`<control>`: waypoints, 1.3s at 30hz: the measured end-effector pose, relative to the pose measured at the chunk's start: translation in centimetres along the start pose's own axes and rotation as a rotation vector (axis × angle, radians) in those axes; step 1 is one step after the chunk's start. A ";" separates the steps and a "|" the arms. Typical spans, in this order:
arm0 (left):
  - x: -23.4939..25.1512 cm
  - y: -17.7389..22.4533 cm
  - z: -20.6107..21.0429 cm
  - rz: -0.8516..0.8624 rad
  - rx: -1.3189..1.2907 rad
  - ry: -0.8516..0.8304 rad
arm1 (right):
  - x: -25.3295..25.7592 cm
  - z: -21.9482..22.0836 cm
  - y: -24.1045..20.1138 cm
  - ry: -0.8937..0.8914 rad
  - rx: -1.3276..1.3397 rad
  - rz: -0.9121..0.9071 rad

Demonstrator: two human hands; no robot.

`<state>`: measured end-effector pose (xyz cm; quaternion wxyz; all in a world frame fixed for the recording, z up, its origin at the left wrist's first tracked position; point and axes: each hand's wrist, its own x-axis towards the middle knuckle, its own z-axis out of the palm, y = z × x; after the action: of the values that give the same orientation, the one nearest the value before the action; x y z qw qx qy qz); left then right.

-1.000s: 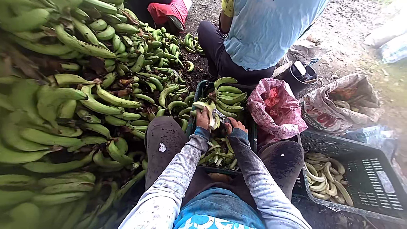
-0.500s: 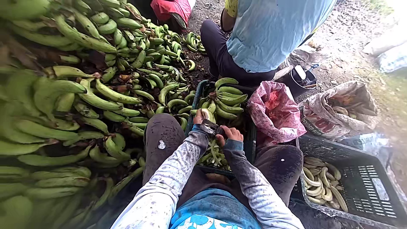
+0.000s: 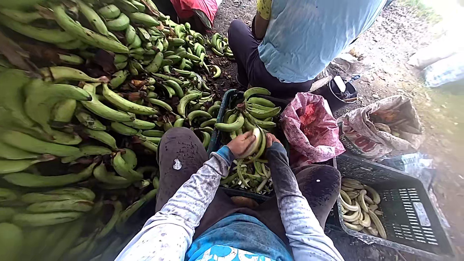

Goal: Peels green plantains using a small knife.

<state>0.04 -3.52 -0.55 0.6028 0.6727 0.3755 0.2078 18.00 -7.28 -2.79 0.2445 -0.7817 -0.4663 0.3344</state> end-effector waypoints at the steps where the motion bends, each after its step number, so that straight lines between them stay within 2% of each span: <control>1: -0.1 0.1 -0.1 0.027 0.038 -0.110 | 1.5 0.5 1.1 0.016 0.150 -0.007; 2: -0.1 0.1 -0.2 0.036 0.045 -0.164 | 2.5 1.0 2.0 0.036 0.236 -0.038; 3: 0.1 -0.1 -0.3 0.018 0.020 -0.146 | 2.1 0.8 1.9 0.039 0.265 -0.044; 5: 0.6 -0.3 -0.5 -0.072 -0.105 0.059 | -1.0 -0.2 -0.1 -0.039 0.114 -0.060; 7: 1.3 0.6 -1.0 -0.228 -0.487 0.325 | -4.4 0.5 -1.0 0.022 -0.086 -0.276; 8: 1.6 0.7 -1.8 -0.287 -0.712 0.366 | -5.7 1.1 -1.0 0.097 -0.158 -0.435; 10: 1.6 1.0 -3.2 -0.375 -1.025 0.307 | -6.7 2.7 -0.2 0.348 -0.238 -0.733; 12: 1.3 1.0 -3.5 -0.370 -1.081 0.287 | -6.3 3.6 0.2 0.517 -0.261 -0.812; 14: 1.0 1.4 -2.2 -0.260 -0.968 0.326 | -5.9 2.8 -0.4 0.424 -0.265 -0.642; 16: 0.6 1.2 -0.3 -0.113 -0.918 0.317 | -4.9 1.0 -2.1 0.146 -0.164 -0.282; 17: 0.5 1.1 0.3 -0.090 -0.916 0.290 | -4.0 0.3 -2.8 0.060 -0.050 -0.129; 19: 0.4 1.3 0.7 -0.161 -0.945 0.265 | -2.4 -0.5 -3.3 0.033 0.222 0.055; 21: 0.8 1.0 -0.3 -0.213 -0.931 0.269 | -1.5 0.2 -1.7 0.077 0.356 0.003; 23: 1.0 0.3 -1.9 -0.209 -0.893 0.307 | -3.0 -0.5 -0.9 -0.044 0.177 -0.188; 25: 0.8 -0.3 -3.3 -0.167 -0.886 0.278 | -3.8 -0.7 0.1 -0.113 -0.034 -0.526; 26: 1.1 -0.1 -3.6 -0.219 -0.917 0.269 | -3.8 -0.5 0.5 -0.100 -0.095 -0.678; 28: 1.3 0.3 -3.4 -0.287 -0.928 0.241 | -4.0 -0.3 0.4 -0.081 -0.173 -0.760; 29: 1.3 0.4 -2.7 -0.275 -0.894 0.265 | -4.0 -0.3 0.3 -0.057 -0.212 -0.725; 31: 0.8 -0.2 -0.8 -0.100 -0.701 0.328 | -3.5 -0.2 0.0 0.061 -0.258 -0.599; 33: 0.3 -0.4 1.3 -0.010 -0.550 0.405 | -2.8 -0.8 -0.8 0.172 -0.227 -0.369; 35: 0.1 -0.4 2.7 -0.042 -0.640 0.428 | -2.3 -2.3 -2.2 0.191 -0.046 -0.095; 36: 0.2 -0.7 2.9 -0.057 -0.699 0.431 | -2.2 -3.1 -2.5 0.214 0.073 -0.023; 38: 0.9 -1.2 2.8 -0.082 -0.809 0.473 | -1.4 -3.7 -1.3 0.314 0.205 -0.039; 39: 1.1 -1.7 2.5 -0.124 -0.837 0.499 | -1.7 -4.7 -1.5 0.287 0.230 -0.004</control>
<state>2.16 -4.31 -2.84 0.7242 0.2787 0.4319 0.4596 20.08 -8.41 1.80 0.3969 -0.7872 -0.3871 0.2700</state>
